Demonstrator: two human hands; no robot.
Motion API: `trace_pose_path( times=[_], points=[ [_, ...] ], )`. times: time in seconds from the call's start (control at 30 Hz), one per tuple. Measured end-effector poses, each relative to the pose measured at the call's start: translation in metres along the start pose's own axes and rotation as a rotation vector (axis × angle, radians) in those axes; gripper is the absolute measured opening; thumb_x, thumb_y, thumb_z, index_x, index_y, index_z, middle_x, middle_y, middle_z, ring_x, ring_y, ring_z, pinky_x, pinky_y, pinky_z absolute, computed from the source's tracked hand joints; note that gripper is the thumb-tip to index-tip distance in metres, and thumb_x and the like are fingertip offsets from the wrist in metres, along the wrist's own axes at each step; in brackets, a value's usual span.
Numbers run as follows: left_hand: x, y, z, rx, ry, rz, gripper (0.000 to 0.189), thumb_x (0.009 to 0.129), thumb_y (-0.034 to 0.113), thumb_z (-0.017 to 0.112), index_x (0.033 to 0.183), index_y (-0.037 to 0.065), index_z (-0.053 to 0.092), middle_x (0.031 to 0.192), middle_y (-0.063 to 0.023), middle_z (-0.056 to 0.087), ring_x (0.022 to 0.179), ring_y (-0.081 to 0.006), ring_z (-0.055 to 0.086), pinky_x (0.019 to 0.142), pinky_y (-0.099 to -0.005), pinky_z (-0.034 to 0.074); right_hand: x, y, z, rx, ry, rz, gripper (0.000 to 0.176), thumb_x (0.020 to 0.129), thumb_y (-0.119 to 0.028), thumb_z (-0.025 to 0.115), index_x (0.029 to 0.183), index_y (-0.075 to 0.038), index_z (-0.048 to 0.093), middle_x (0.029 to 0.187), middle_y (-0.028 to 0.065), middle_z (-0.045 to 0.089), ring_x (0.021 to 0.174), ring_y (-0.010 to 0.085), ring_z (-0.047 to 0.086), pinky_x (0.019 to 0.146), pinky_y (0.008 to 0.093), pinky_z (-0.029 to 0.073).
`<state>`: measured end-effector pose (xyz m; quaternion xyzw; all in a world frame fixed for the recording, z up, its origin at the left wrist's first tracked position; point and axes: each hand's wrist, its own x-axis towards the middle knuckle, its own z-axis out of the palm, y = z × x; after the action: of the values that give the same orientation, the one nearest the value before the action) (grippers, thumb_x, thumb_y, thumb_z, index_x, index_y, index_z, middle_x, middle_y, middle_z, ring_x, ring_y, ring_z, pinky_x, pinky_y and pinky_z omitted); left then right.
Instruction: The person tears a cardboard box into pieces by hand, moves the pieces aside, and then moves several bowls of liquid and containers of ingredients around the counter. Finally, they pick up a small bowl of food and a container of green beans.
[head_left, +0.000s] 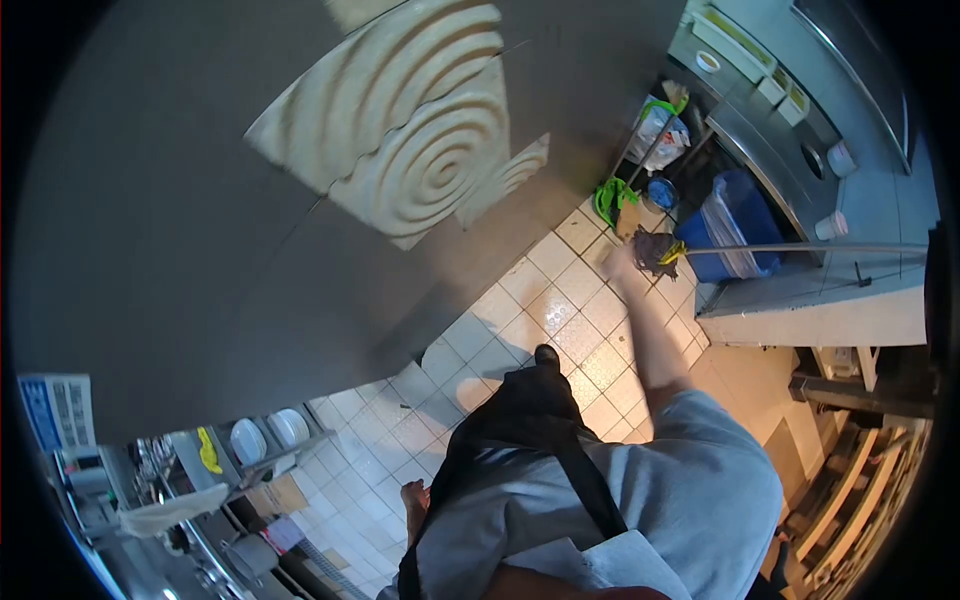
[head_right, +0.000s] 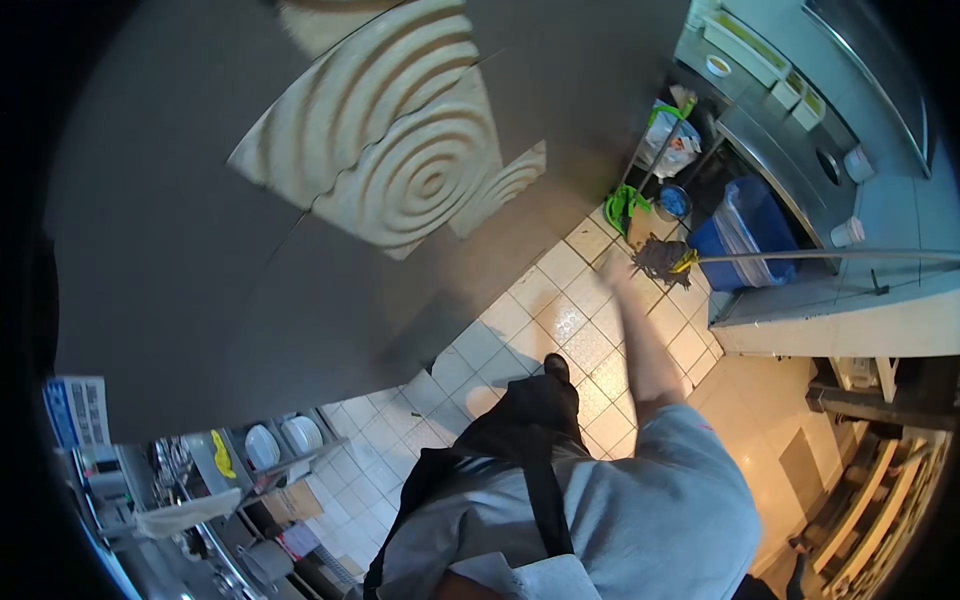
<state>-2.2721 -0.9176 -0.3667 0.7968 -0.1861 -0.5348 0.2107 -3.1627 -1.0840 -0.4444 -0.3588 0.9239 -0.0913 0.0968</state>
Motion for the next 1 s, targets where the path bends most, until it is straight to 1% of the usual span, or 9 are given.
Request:
trace_pose_path(
  times=[0.03, 0.1, 0.17, 0.27, 0.6, 0.7, 0.77, 0.87, 1.0],
  points=[
    [-0.001, -0.017, -0.003, -0.03, 0.036, 0.07, 0.016, 0.093, 0.008, 0.065, 0.105, -0.002, 0.063, 0.09, -0.0163, 0.066, 0.074, -0.0339, 0.07, 0.058, -0.0462, 0.059, -0.082, -0.061, -0.012, -0.046, -0.161, -0.274, 0.035, 0.087, -0.032, 0.075, 0.111, -0.007, 0.074, 0.12, 0.0212, 0.069, 0.114, 0.0334, 0.063, 0.099, 0.0459, 0.05],
    [0.008, -0.05, -0.021, -0.156, -0.013, -0.078, 0.022, 0.093, 0.006, 0.066, 0.113, -0.004, 0.064, 0.091, -0.0166, 0.066, 0.076, -0.0359, 0.07, 0.059, -0.0515, 0.06, -0.197, -0.163, -0.038, 0.259, -0.592, -0.369, 0.051, 0.08, -0.033, 0.081, 0.121, -0.005, 0.072, 0.123, 0.0211, 0.068, 0.121, 0.0381, 0.059, 0.106, 0.0442, 0.048],
    [-0.006, -0.073, -0.047, -0.139, -0.012, -0.046, 0.029, 0.092, 0.012, 0.07, 0.113, -0.006, 0.062, 0.099, -0.0224, 0.066, 0.074, -0.0329, 0.071, 0.056, -0.0456, 0.06, -0.284, -0.245, -0.056, 0.361, -0.723, -0.456, 0.051, 0.086, -0.022, 0.077, 0.131, -0.002, 0.065, 0.123, 0.0213, 0.065, 0.103, 0.0363, 0.068, 0.076, 0.0428, 0.061],
    [-0.053, -0.093, -0.068, -0.216, 0.208, -0.051, 0.036, 0.09, 0.017, 0.071, 0.114, -0.007, 0.062, 0.098, -0.0233, 0.069, 0.07, -0.0294, 0.073, 0.055, -0.0389, 0.059, -0.34, -0.31, 0.02, 0.72, -0.974, -0.448, 0.029, 0.094, -0.007, 0.066, 0.122, 0.0, 0.062, 0.09, 0.0055, 0.065, 0.072, 0.0144, 0.065, 0.058, 0.0292, 0.056],
    [-0.048, -0.243, -0.152, -0.325, 0.566, -0.221, 0.04, 0.084, 0.016, 0.065, 0.119, -0.004, 0.064, 0.091, -0.0246, 0.074, 0.078, -0.0337, 0.075, 0.071, -0.0477, 0.06, -0.397, -0.406, 0.094, -0.043, -1.178, -0.26, 0.023, 0.094, -0.007, 0.06, 0.114, 0.002, 0.066, 0.102, 0.0196, 0.069, 0.067, 0.0339, 0.07, 0.045, 0.0417, 0.057],
    [-0.078, -0.297, -0.189, 0.719, 0.093, -0.008, 0.031, 0.085, 0.016, 0.063, 0.111, 0.0, 0.069, 0.091, -0.0243, 0.075, 0.079, -0.036, 0.075, 0.075, -0.0509, 0.059, -0.456, -0.459, 0.117, -0.431, -1.244, -0.489, 0.022, 0.09, -0.013, 0.064, 0.108, -0.002, 0.069, 0.098, 0.0173, 0.071, 0.068, 0.0327, 0.071, 0.05, 0.0428, 0.057],
    [-0.073, -0.355, -0.174, 0.494, 0.373, -0.125, 0.034, 0.093, 0.028, 0.065, 0.097, -0.005, 0.071, 0.088, -0.0195, 0.076, 0.076, -0.0274, 0.075, 0.058, -0.0402, 0.059, -0.497, -0.509, 0.131, -0.607, -1.252, -0.674, 0.021, 0.087, -0.018, 0.066, 0.103, -0.004, 0.071, 0.095, 0.0158, 0.072, 0.068, 0.0318, 0.071, 0.053, 0.0436, 0.057],
    [-0.114, -0.318, -0.237, -0.635, 0.347, -0.587, 0.033, 0.097, 0.027, 0.062, 0.103, -0.005, 0.069, 0.087, -0.0186, 0.075, 0.074, -0.0255, 0.075, 0.054, -0.0397, 0.059, -0.555, -0.607, 0.177, -0.809, -1.219, -0.977, 0.021, 0.083, -0.024, 0.07, 0.097, -0.008, 0.074, 0.091, 0.0135, 0.073, 0.069, 0.0305, 0.071, 0.058, 0.0447, 0.057],
    [-0.099, -0.365, -0.262, -0.859, 0.506, -0.687, 0.026, 0.095, 0.015, 0.061, 0.108, -0.008, 0.066, 0.088, -0.0206, 0.072, 0.08, -0.0269, 0.075, 0.058, -0.0383, 0.061, -0.669, -0.794, 0.248, -0.998, -1.109, -1.435, 0.021, 0.077, -0.032, 0.076, 0.088, -0.013, 0.077, 0.086, 0.0105, 0.075, 0.07, 0.0288, 0.072, 0.064, 0.0462, 0.057]
  ],
)
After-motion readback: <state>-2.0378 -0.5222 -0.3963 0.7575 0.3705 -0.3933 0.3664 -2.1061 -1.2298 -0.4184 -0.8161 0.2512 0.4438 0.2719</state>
